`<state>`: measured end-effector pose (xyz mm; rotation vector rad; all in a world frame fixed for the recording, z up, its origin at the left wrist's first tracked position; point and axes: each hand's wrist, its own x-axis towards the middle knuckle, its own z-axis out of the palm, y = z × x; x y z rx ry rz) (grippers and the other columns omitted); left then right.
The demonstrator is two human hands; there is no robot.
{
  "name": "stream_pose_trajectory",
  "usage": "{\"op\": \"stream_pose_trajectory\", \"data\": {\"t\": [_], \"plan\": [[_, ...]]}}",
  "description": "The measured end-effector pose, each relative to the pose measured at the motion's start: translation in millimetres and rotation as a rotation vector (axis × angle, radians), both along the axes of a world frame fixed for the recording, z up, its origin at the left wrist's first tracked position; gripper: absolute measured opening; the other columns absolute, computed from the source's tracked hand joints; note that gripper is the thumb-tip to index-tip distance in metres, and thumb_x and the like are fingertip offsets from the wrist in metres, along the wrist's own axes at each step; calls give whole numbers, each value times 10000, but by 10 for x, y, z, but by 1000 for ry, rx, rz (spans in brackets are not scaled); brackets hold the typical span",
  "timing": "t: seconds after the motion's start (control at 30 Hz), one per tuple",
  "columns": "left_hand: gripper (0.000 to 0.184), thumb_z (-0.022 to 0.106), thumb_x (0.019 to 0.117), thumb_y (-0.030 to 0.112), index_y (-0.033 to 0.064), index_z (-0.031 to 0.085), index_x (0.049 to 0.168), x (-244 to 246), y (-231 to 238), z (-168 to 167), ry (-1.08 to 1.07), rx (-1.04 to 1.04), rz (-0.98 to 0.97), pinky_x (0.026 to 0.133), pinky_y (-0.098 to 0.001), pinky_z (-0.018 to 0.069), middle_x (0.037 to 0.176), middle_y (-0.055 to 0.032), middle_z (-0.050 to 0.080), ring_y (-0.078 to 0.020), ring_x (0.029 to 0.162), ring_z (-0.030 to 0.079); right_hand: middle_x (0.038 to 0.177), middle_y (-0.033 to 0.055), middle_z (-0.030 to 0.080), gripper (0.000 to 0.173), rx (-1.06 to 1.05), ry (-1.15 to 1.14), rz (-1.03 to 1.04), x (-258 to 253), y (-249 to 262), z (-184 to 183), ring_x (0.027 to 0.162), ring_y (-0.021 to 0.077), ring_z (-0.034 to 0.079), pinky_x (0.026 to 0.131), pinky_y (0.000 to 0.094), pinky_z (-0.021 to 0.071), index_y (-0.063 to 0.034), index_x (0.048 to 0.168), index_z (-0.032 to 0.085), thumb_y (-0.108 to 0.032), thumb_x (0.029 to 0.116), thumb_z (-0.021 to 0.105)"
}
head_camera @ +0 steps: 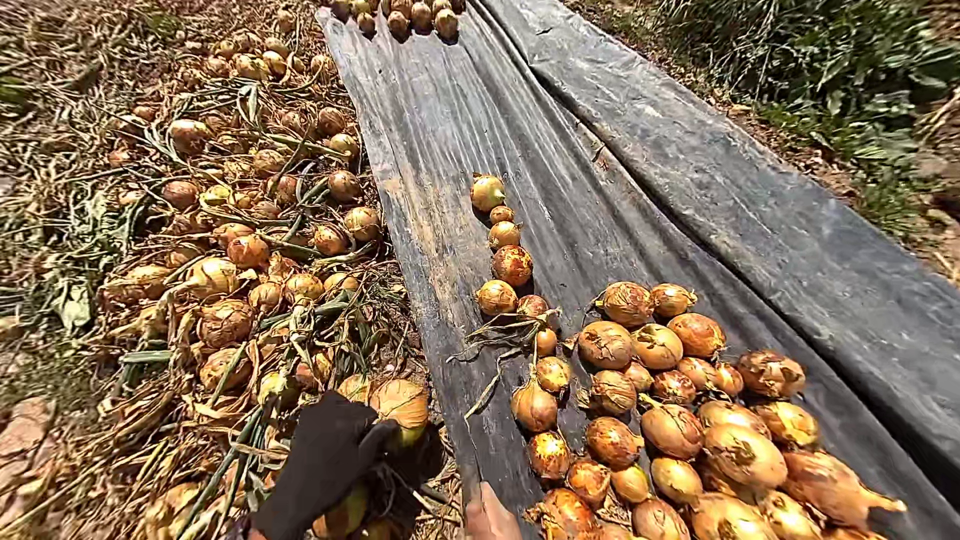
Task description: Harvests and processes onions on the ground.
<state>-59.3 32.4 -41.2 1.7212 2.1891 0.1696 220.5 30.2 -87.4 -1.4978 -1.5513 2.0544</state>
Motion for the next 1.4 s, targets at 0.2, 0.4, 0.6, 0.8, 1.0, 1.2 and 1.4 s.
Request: {"op": "stream_pose_trajectory", "data": {"t": [0.2, 0.4, 0.6, 0.8, 1.0, 1.2, 1.4], "plan": [[346, 643, 998, 445, 150, 736, 842, 303, -324, 661, -881, 278, -5, 1051, -343, 468, 1157, -15, 649, -133, 1221, 551, 1396, 238, 581, 1303, 319, 429, -99, -208, 506, 189, 1281, 112, 582, 1109, 310, 473, 193, 1474, 327, -927, 808, 353], [245, 645, 987, 413, 267, 739, 814, 493, -337, 635, -1370, 202, 189, 732, -156, 511, 972, 151, 662, 48, 840, 591, 942, 27, 698, 899, 604, 638, -213, -279, 623, 407, 933, -32, 646, 862, 197, 539, 52, 1082, 628, -788, 949, 337], [212, 626, 998, 426, 298, 786, 945, 622, -567, 534, -1543, 47, 362, 725, -193, 554, 892, 134, 736, 25, 782, 652, 846, -20, 682, 782, 513, 585, -238, -194, 434, 205, 824, -14, 665, 759, 219, 576, -29, 1083, 658, -766, 937, 441], [289, 842, 767, 473, 203, 740, 783, 522, -568, 628, -1178, -98, 457, 524, -233, 535, 672, 60, 682, -33, 572, 625, 716, -57, 619, 643, 132, 441, -109, -192, 325, 314, 583, 12, 552, 534, 230, 491, -124, 913, 700, -710, 981, 443], [446, 784, 781, 538, 194, 559, 607, 254, -294, 534, -267, 148, 233, 516, -322, 438, 658, 66, 538, -73, 569, 497, 519, -87, 375, 602, -238, 605, -93, -179, 121, 291, 401, 24, 339, 380, 212, 308, -190, 696, 495, -735, 950, 485], [485, 385, 1070, 465, 90, 641, 901, 740, -347, 780, -464, -184, -255, 611, -492, 538, 793, -87, 632, -251, 707, 648, 666, -86, 568, 839, -258, 289, -81, -99, 117, 121, 519, 23, 507, 506, 244, 481, -116, 1034, 638, -875, 677, 676], [521, 337, 1041, 473, 82, 581, 798, 855, -271, 346, -189, -364, -520, 587, -597, 483, 718, -158, 620, -396, 701, 659, 1098, 32, 717, 399, -49, 292, -222, -111, 4, 350, 1036, -44, 642, 972, 172, 521, 88, 1236, 611, -181, 953, 691]]}}
